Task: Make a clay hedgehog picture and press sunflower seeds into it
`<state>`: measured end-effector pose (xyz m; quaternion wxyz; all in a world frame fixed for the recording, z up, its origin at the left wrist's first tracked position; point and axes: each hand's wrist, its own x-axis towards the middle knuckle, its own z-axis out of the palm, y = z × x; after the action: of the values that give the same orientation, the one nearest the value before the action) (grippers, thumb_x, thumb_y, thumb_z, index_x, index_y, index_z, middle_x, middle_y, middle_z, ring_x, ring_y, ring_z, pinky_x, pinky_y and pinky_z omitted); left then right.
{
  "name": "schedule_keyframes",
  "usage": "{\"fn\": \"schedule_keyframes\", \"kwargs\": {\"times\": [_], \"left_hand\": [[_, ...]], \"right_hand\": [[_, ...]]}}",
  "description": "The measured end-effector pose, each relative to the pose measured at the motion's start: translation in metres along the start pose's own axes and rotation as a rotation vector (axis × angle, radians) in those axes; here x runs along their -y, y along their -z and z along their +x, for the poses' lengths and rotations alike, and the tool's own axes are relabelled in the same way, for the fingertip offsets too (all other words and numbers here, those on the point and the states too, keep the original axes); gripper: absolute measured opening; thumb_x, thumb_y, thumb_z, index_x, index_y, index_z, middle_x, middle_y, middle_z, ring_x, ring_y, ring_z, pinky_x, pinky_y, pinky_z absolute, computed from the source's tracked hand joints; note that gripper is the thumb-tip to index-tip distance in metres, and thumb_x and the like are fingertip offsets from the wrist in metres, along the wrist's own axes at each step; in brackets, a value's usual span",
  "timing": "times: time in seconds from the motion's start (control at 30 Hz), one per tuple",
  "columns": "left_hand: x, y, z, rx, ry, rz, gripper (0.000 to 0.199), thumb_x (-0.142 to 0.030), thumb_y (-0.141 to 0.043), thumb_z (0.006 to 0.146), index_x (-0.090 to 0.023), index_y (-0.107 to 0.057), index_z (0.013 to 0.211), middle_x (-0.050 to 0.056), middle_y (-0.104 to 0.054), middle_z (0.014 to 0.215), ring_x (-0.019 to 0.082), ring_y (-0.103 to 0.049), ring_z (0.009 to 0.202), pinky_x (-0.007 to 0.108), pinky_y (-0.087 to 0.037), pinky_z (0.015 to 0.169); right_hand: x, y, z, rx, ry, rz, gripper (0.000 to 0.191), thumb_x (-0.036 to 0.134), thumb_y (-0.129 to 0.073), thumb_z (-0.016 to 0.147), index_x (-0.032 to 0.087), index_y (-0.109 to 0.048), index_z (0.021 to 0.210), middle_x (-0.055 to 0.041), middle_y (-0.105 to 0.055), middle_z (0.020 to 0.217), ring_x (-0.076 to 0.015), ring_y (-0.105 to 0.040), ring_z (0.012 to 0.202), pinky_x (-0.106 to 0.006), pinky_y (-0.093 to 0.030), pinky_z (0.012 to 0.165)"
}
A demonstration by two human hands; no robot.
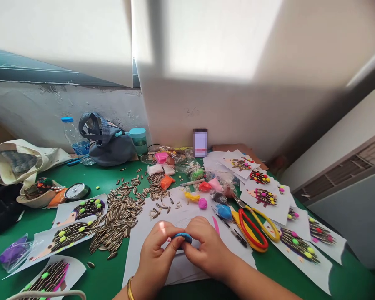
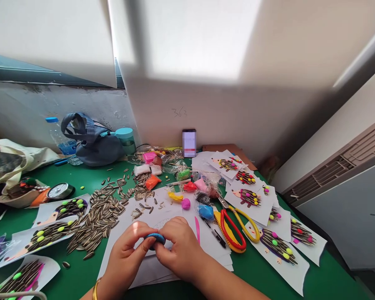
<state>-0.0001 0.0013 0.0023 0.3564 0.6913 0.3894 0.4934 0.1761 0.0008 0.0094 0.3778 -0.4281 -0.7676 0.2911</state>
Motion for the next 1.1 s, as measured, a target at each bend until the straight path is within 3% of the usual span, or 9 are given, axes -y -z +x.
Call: {"fn": "schedule_keyframes", "kwargs": {"times": [0.1,0.27,0.37,0.5,0.57,0.7,0.87,1.1], "left_hand": [[0.0002,0.0009,0.0001,-0.004,0.065,-0.042,0.012,-0.03,-0.063,0.092,-0.025,-0.074,0.093,0.002,-0.066,0.078,0.017,-0.061,0.072,0.027,-0.051,0.067],[0.0017,-0.0015,-0.0004,-0.074,0.057,0.004,0.026,-0.032,-0.068,0.088,-0.029,-0.07,0.114,0.004,-0.067,0.1,0.018,-0.063,0.087,0.029,-0.054,0.077],[0.0027,-0.0019,0.0001,-0.036,0.049,-0.003,0.013,-0.029,-0.067,0.089,-0.027,-0.073,0.1,0.002,-0.067,0.088,0.017,-0.063,0.079,0.028,-0.053,0.072],[0.0028,0.0001,-0.0005,-0.019,0.102,-0.019,0.01,-0.03,-0.064,0.091,-0.024,-0.072,0.09,0.001,-0.068,0.082,0.016,-0.063,0.076,0.027,-0.052,0.069],[0.0024,0.0005,-0.0019,-0.036,0.102,-0.007,0.01,-0.031,-0.067,0.089,-0.025,-0.071,0.096,0.001,-0.068,0.085,0.016,-0.063,0.078,0.027,-0.052,0.071],[0.0016,-0.0009,-0.0035,-0.091,0.051,0.038,0.034,-0.027,-0.073,0.083,-0.029,-0.067,0.117,0.002,-0.068,0.098,0.018,-0.064,0.086,0.028,-0.053,0.077],[0.0025,-0.0019,-0.001,-0.007,0.0,0.003,0.012,-0.024,-0.065,0.09,-0.027,-0.072,0.099,0.001,-0.068,0.086,0.016,-0.063,0.08,0.027,-0.052,0.073],[0.001,-0.0013,-0.0015,-0.026,0.046,-0.009,0.01,-0.026,-0.066,0.089,-0.026,-0.069,0.099,0.001,-0.067,0.087,0.017,-0.062,0.081,0.027,-0.051,0.073]], "right_hand": [[-0.0008,0.0018,0.0001,0.029,-0.005,0.067,0.01,0.026,-0.061,0.091,0.023,-0.07,0.091,0.0002,-0.065,0.078,-0.0162,-0.058,0.079,-0.032,-0.038,0.078],[-0.0028,0.0011,-0.0001,0.018,-0.017,0.036,0.015,0.025,-0.058,0.092,0.021,-0.066,0.08,-0.0002,-0.063,0.074,-0.016,-0.057,0.076,-0.031,-0.038,0.076],[-0.004,-0.0022,-0.0013,0.001,-0.013,0.0,0.015,0.024,-0.06,0.088,0.02,-0.064,0.074,0.0001,-0.061,0.07,-0.016,-0.055,0.073,-0.031,-0.038,0.074],[-0.0038,-0.0007,-0.0008,0.031,-0.028,0.055,0.013,0.034,-0.064,0.089,0.022,-0.069,0.091,-0.0013,-0.066,0.081,-0.018,-0.058,0.081,-0.032,-0.039,0.077],[-0.0029,0.0019,0.0005,0.044,-0.038,0.075,0.015,0.035,-0.062,0.092,0.024,-0.07,0.098,-0.0015,-0.068,0.086,-0.0183,-0.059,0.084,-0.032,-0.04,0.079],[-0.0017,0.0027,0.0018,0.029,-0.028,0.049,0.012,0.026,-0.06,0.092,0.025,-0.072,0.095,-0.0009,-0.068,0.084,-0.0175,-0.06,0.083,-0.032,-0.04,0.081],[-0.0031,-0.003,0.0009,-0.008,-0.004,-0.001,0.009,0.019,-0.062,0.085,0.022,-0.07,0.087,-0.0001,-0.064,0.074,-0.0171,-0.058,0.075,-0.032,-0.04,0.076],[0.0012,0.004,0.0029,0.021,-0.028,0.065,0.01,0.025,-0.062,0.09,0.025,-0.071,0.095,-0.0004,-0.068,0.084,-0.0176,-0.061,0.083,-0.032,-0.04,0.079]]}}
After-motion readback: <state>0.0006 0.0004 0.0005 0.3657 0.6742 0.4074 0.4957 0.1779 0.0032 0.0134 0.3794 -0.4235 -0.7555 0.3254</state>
